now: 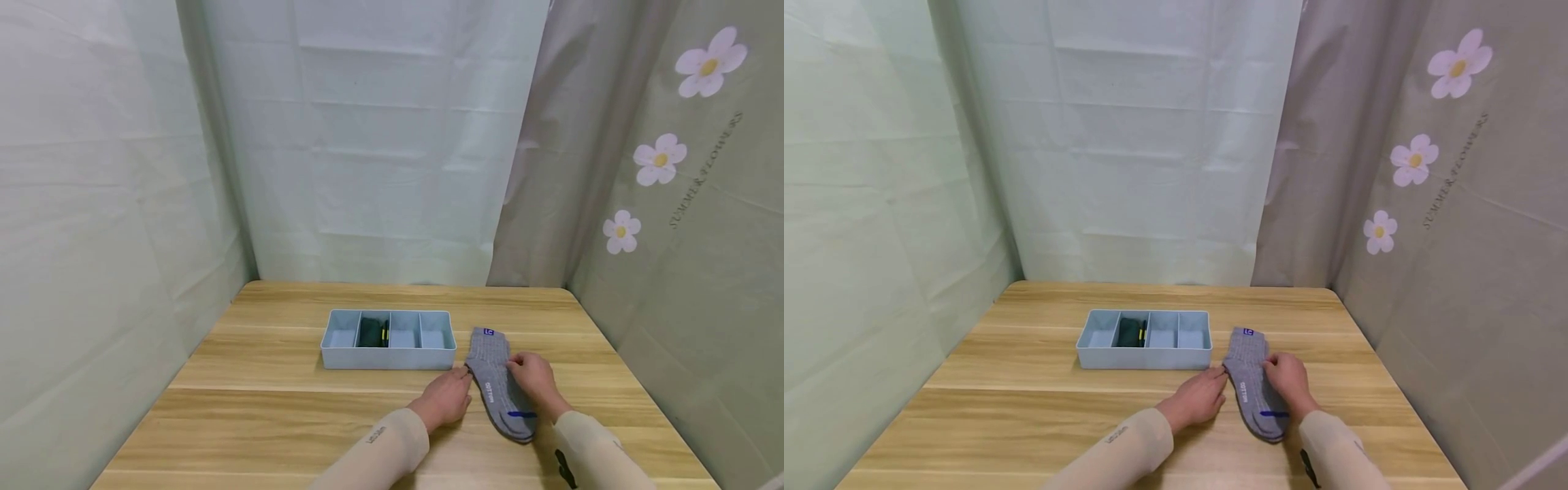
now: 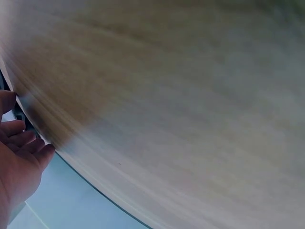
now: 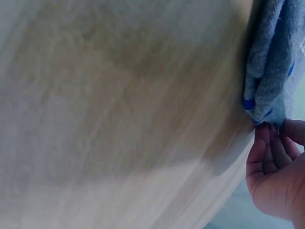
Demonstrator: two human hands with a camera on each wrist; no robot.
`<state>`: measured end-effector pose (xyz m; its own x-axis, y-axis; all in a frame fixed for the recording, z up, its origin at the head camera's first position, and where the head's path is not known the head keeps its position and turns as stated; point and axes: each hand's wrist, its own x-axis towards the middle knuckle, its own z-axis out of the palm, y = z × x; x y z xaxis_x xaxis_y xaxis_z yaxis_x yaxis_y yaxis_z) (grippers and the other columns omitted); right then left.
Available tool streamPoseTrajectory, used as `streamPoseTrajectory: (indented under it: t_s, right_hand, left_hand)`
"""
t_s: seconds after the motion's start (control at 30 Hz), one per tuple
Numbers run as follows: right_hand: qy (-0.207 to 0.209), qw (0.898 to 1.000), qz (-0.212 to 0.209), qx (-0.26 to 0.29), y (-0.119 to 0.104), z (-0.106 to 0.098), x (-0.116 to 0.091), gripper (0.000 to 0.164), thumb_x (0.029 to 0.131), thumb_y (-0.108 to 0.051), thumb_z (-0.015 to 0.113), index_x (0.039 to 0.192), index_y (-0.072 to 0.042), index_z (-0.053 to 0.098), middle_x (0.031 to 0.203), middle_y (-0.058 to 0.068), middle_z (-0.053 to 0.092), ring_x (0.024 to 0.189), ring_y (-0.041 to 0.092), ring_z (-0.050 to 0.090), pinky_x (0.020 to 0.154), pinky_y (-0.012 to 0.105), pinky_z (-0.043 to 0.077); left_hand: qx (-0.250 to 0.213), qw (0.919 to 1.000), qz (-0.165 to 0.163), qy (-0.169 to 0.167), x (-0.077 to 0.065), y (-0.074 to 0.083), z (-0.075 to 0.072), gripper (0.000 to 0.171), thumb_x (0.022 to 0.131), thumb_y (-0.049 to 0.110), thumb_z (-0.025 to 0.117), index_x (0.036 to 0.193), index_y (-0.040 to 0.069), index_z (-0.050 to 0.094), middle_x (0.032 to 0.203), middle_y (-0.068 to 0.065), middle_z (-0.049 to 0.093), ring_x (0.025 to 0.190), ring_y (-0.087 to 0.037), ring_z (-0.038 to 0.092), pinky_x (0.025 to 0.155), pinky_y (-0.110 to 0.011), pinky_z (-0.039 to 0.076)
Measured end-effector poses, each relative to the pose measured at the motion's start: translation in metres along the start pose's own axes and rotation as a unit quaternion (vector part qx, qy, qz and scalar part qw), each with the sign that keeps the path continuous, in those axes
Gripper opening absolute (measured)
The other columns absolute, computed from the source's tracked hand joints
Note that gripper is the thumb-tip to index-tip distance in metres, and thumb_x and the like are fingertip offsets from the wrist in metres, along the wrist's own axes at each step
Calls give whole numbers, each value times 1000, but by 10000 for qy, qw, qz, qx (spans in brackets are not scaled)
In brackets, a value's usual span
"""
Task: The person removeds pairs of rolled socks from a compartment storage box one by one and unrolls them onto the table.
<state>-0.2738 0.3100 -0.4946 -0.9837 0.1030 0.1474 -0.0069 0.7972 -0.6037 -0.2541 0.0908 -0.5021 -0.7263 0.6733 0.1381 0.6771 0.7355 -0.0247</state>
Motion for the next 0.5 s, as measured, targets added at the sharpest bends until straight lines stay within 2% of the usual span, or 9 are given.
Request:
streamPoseTrajectory:
  t_s: [0.2, 0.33, 0.5]
  right_hand:
    - [16, 10000, -46, 64, 1, -5, 3, 18, 94, -10, 61, 93, 5, 70, 84, 11, 67, 76, 24, 57, 66, 36, 47]
    - [-63, 9999, 73, 41, 3, -7, 3, 17, 94, -11, 61, 94, 4, 70, 84, 10, 66, 76, 24, 57, 65, 35, 45]
    - [-170, 9997, 144, 137, 3, -7, 1, 16, 94, -11, 63, 95, 3, 70, 85, 8, 65, 77, 23, 56, 65, 34, 45]
  left_hand:
    - [-36, 10000, 13, 49, 1, 0, -2, 43, 98, 21, 60, 136, -1, 57, 142, -12, 53, 131, -21, 51, 109, -27, 37]
    - [117, 9999, 75, 47, 4, 1, -3, 43, 99, 23, 59, 136, 2, 58, 144, -10, 52, 131, -21, 50, 109, -27, 37]
    - [81, 9999, 21, -142, 8, 4, -3, 45, 100, 31, 58, 137, 7, 58, 145, -6, 51, 132, -21, 49, 107, -29, 40]
